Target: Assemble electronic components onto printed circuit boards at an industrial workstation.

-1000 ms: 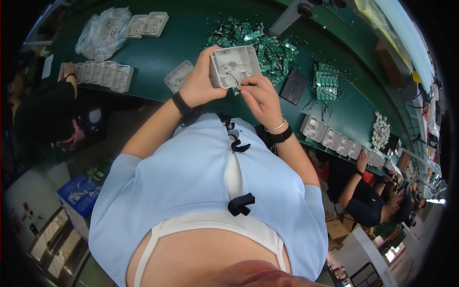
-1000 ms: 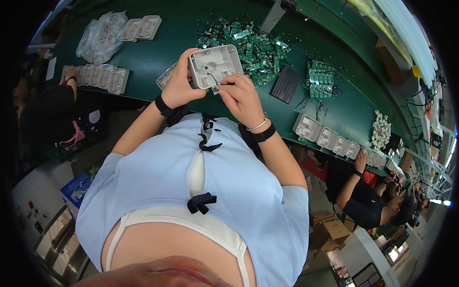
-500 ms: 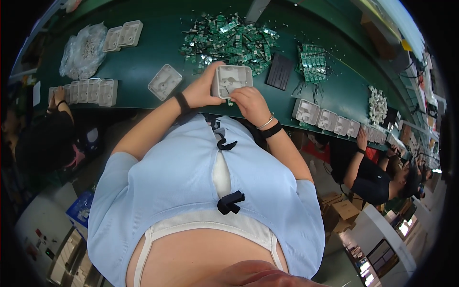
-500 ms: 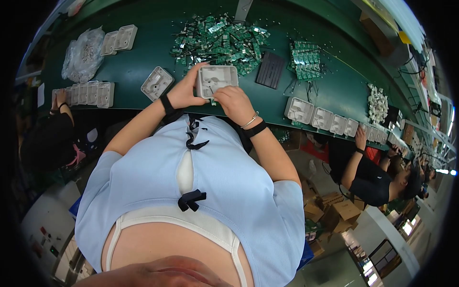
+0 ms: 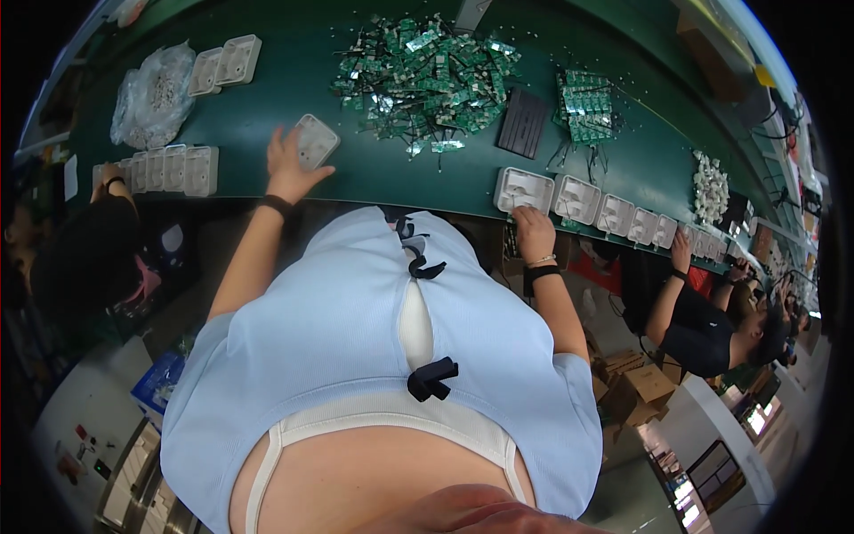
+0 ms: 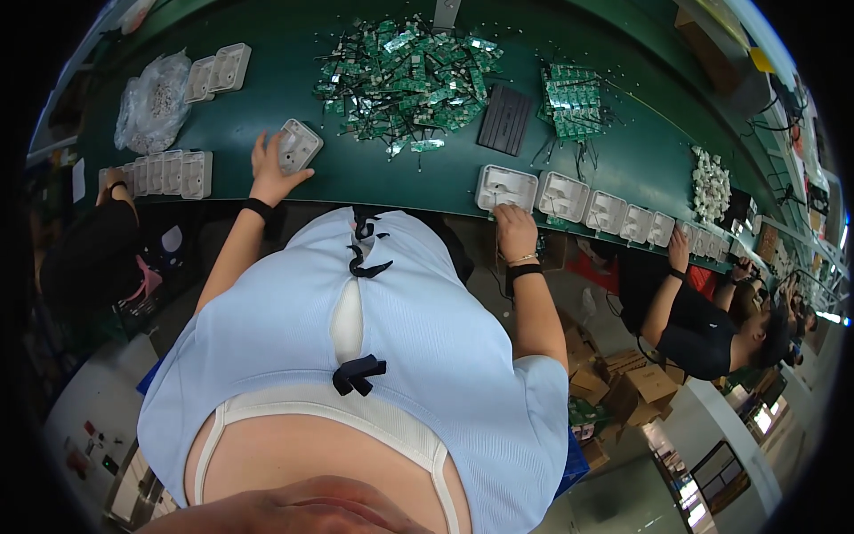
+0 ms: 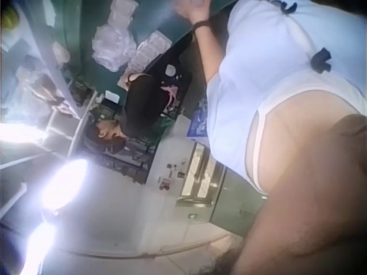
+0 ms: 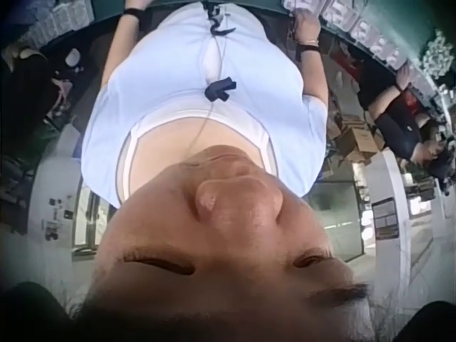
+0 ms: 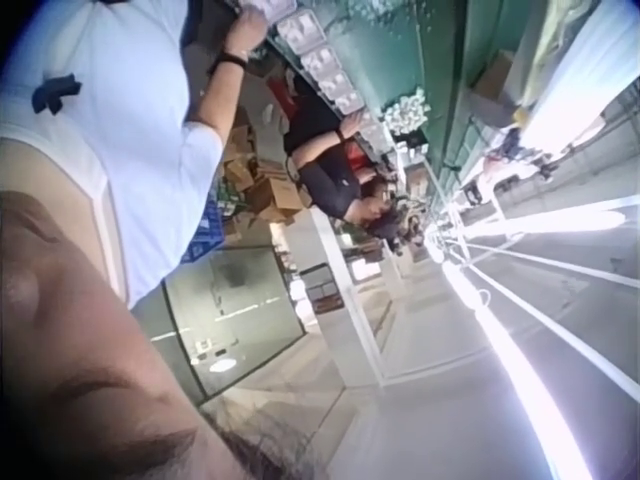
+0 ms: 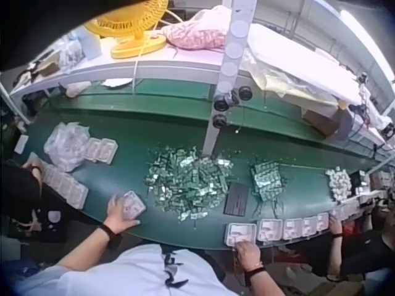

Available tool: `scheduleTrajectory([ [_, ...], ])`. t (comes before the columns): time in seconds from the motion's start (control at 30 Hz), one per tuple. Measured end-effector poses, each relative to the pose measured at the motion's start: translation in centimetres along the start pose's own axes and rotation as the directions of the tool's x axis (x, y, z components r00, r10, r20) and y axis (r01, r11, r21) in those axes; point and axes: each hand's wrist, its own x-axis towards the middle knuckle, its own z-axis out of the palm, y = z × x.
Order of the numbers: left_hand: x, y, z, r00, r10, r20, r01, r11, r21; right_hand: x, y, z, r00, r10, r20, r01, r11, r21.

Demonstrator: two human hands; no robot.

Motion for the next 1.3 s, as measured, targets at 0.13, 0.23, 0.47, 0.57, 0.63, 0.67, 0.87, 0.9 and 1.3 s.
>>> scheduleTrajectory([
  [0.13, -1.1, -2.1, 0.2, 0.983, -0.184, 0.013, 0.183, 0.982, 0.039, 0.0, 0.9, -0.5, 0.997, 0.065, 0.031, -0.061, 0.993, -0.105],
  [0.23, -1.4, -3.5, 1.4, 0.978, -0.209, 0.009, 0.209, 0.978, -0.005, 1.1, -0.5, -1.0, 0.997, 0.068, -0.029, -0.072, 0.972, -0.224],
  [0.47, -1.2, -4.8, 3.8, 0.978, -0.207, -0.029, 0.201, 0.971, -0.129, 9.3, -3.3, -0.5, 0.985, 0.149, -0.09, -0.128, 0.97, 0.209],
  [0.57, -1.3, -5.4, 4.4, 0.972, -0.214, -0.097, 0.19, 0.958, -0.213, 15.4, -2.8, 1.8, 0.958, 0.265, -0.108, -0.218, 0.921, 0.324],
  [0.63, -1.6, -5.0, 4.1, 0.972, -0.215, -0.1, 0.182, 0.948, -0.262, 17.9, -1.4, 3.7, 0.949, 0.299, -0.097, -0.254, 0.912, 0.323],
  [0.67, -1.6, -4.7, 3.8, 0.97, -0.217, -0.105, 0.176, 0.935, -0.307, 18.9, -0.5, 4.7, 0.954, 0.29, -0.075, -0.263, 0.931, 0.253],
  [0.87, -3.3, -3.7, 1.7, 0.981, -0.156, -0.115, 0.102, 0.921, -0.377, 21.1, 0.8, 4.9, 0.978, 0.207, -0.025, -0.206, 0.978, 0.038],
  [0.9, -3.6, -3.5, 1.4, 0.985, -0.129, -0.117, 0.074, 0.919, -0.387, 21.2, 0.8, 4.6, 0.98, 0.199, -0.02, -0.198, 0.979, 0.04],
  [1.3, -1.8, 2.7, -2.8, 0.968, 0.07, -0.239, -0.18, 0.863, -0.472, 23.0, -3.6, -2.9, 0.701, 0.31, 0.642, -0.161, -0.808, 0.567],
])
